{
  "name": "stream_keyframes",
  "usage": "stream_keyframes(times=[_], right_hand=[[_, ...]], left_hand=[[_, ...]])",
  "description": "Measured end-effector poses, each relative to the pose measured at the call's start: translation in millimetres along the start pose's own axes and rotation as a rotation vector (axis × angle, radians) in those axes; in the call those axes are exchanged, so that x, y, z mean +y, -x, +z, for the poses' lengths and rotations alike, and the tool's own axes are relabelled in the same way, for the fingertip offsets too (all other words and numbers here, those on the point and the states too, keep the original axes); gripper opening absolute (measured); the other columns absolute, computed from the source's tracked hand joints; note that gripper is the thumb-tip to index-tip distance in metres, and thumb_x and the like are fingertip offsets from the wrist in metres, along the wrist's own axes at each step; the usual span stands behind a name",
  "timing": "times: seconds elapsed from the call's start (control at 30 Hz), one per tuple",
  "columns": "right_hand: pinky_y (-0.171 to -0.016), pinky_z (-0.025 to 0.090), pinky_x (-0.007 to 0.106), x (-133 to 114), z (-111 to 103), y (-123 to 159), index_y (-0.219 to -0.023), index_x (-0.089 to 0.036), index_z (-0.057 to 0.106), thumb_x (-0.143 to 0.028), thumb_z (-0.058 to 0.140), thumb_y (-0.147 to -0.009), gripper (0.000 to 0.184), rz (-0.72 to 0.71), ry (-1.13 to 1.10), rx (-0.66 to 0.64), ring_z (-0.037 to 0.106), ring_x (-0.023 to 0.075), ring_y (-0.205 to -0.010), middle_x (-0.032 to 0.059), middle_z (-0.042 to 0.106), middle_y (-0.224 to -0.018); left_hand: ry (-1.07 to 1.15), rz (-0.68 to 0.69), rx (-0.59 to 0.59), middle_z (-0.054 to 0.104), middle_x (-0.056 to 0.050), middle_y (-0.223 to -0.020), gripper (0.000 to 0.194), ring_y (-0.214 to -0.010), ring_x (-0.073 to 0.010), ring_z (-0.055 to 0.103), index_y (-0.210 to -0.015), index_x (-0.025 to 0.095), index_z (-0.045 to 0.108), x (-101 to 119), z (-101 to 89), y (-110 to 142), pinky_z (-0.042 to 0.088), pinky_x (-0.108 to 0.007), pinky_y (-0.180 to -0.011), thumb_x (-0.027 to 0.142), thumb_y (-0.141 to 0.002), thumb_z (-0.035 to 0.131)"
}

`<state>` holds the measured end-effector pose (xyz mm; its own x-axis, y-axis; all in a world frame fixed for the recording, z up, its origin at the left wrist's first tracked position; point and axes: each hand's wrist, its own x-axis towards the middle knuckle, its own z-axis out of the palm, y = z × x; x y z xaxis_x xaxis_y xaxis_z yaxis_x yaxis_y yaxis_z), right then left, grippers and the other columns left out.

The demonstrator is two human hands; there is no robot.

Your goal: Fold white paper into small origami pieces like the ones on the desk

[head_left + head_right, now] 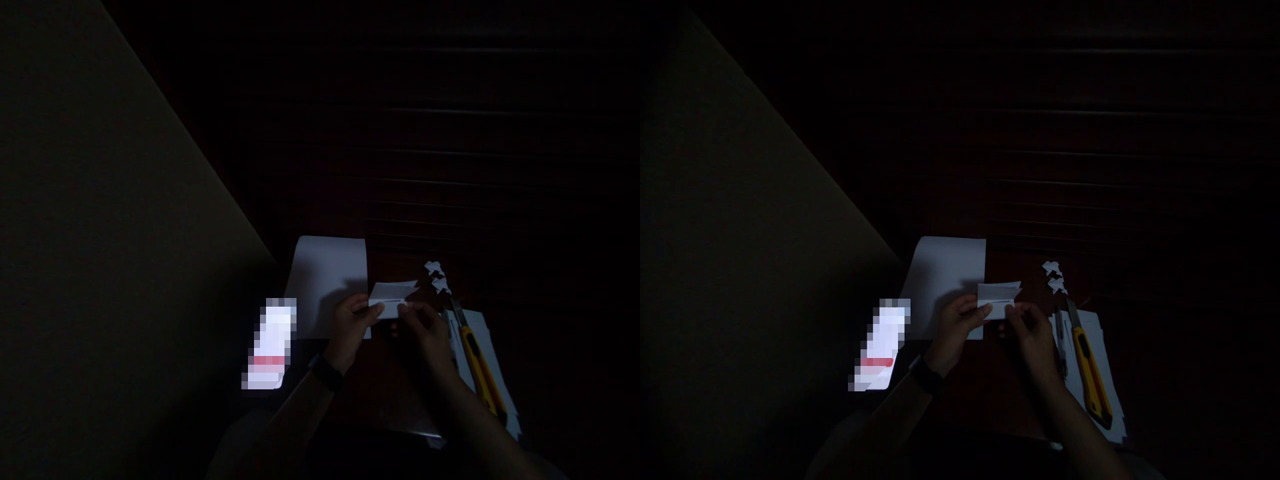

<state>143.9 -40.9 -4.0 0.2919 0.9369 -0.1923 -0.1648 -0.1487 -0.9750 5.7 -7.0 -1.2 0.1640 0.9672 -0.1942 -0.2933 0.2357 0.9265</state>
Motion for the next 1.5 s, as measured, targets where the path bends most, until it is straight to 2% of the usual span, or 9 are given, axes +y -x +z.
stream_keyframes(times=[0.13, 0.23, 0.33, 0.6, 0.8, 0.9, 1.07, 1.2, 1.5], right_hand=[[-0.047, 0.048, 0.025, -1.6, 1.6, -0.4, -0.106, -0.026, 0.051, -0.036, 0.066, -0.073, 0.037, -0.011, -0.103, -0.021, 0.059, 0.0136, -0.052, -0.0002, 0.064, -0.081], [-0.043, 0.044, 0.022, -1.6, 0.0, -1.6, -0.098, -0.022, 0.054, -0.035, 0.064, -0.075, 0.028, 0.021, -0.077, -0.095, 0.057, 0.0123, -0.047, -0.0006, 0.063, -0.068], [-0.043, 0.043, 0.021, -0.6, -1.8, -2.7, -0.090, -0.020, 0.056, -0.036, 0.063, -0.077, 0.021, 0.024, -0.021, -0.098, 0.056, 0.0125, -0.046, -0.0007, 0.062, -0.060], [-0.045, 0.045, 0.023, -1.3, -4.0, -3.8, -0.087, -0.018, 0.057, -0.038, 0.062, -0.077, 0.022, 0.011, 0.037, -0.061, 0.057, 0.0138, -0.048, -0.0001, 0.062, -0.059], [-0.045, 0.045, 0.023, -5.7, -2.9, -3.6, -0.099, -0.021, 0.055, -0.030, 0.067, -0.074, 0.029, -0.020, -0.034, -0.161, 0.055, 0.0125, -0.051, -0.0009, 0.062, -0.068], [-0.045, 0.043, 0.021, -4.7, -2.5, -5.2, -0.095, -0.021, 0.055, -0.026, 0.068, -0.073, 0.026, -0.037, -0.075, -0.195, 0.053, 0.0104, -0.048, -0.0021, 0.061, -0.066], [-0.043, 0.042, 0.019, 1.5, -4.2, -8.2, -0.091, -0.021, 0.054, -0.023, 0.067, -0.074, 0.022, 0.016, -0.164, -0.167, 0.052, 0.0090, -0.045, -0.0035, 0.060, -0.061], [-0.044, 0.045, 0.020, 3.2, -3.6, -7.3, -0.087, -0.020, 0.056, -0.024, 0.069, -0.073, 0.020, 0.081, -0.221, -0.150, 0.055, 0.0103, -0.047, -0.0033, 0.059, -0.060], [-0.046, 0.053, 0.025, -1.5, -2.4, -4.8, -0.090, -0.019, 0.058, -0.025, 0.069, -0.072, 0.022, 0.116, -0.250, -0.135, 0.061, 0.0126, -0.053, -0.0009, 0.062, -0.077]], left_hand=[[-0.005, -0.018, 0.000, 0.067, -0.012, -0.098, 0.032, -0.089, -0.0238, 0.064, -0.093, 0.012, 0.062, 0.0, 0.0, 0.3, 0.052, -0.034, -0.074, 0.032, -0.069, 0.070], [0.003, -0.032, 0.017, 0.067, -0.012, -0.096, 0.032, -0.086, -0.0235, 0.064, -0.091, 0.012, 0.062, -0.1, 1.2, 0.0, 0.053, -0.035, -0.074, 0.032, -0.067, 0.071], [0.011, -0.037, 0.009, 0.067, -0.012, -0.094, 0.031, -0.085, -0.0234, 0.064, -0.090, 0.011, 0.062, 0.7, 2.4, -0.1, 0.053, -0.035, -0.072, 0.031, -0.068, 0.070], [0.011, -0.016, -0.082, 0.067, -0.011, -0.094, 0.035, -0.083, -0.0220, 0.064, -0.096, 0.012, 0.060, 5.1, 2.8, 1.3, 0.052, -0.033, -0.073, 0.029, -0.068, 0.071], [0.040, -0.061, -0.070, 0.067, -0.010, -0.091, 0.033, -0.079, -0.0215, 0.065, -0.093, 0.012, 0.060, 4.8, 1.1, 0.7, 0.054, -0.035, -0.072, 0.030, -0.067, 0.071], [0.045, -0.076, -0.061, 0.067, -0.010, -0.091, 0.032, -0.079, -0.0214, 0.065, -0.091, 0.012, 0.060, 4.5, 0.9, 0.3, 0.054, -0.036, -0.073, 0.029, -0.066, 0.072], [0.047, -0.070, -0.053, 0.066, -0.012, -0.094, 0.033, -0.081, -0.0225, 0.065, -0.094, 0.011, 0.059, 3.2, 2.8, 0.3, 0.054, -0.038, -0.073, 0.028, -0.068, 0.070], [0.008, -0.074, -0.036, 0.066, -0.012, -0.094, 0.033, -0.080, -0.0225, 0.065, -0.095, 0.011, 0.059, -0.2, 1.6, -0.1, 0.054, -0.039, -0.073, 0.027, -0.069, 0.069], [-0.019, -0.045, -0.064, 0.066, -0.010, -0.090, 0.032, -0.079, -0.0213, 0.064, -0.094, 0.012, 0.060, -1.8, -1.8, 0.3, 0.055, -0.034, -0.069, 0.029, -0.069, 0.070]])
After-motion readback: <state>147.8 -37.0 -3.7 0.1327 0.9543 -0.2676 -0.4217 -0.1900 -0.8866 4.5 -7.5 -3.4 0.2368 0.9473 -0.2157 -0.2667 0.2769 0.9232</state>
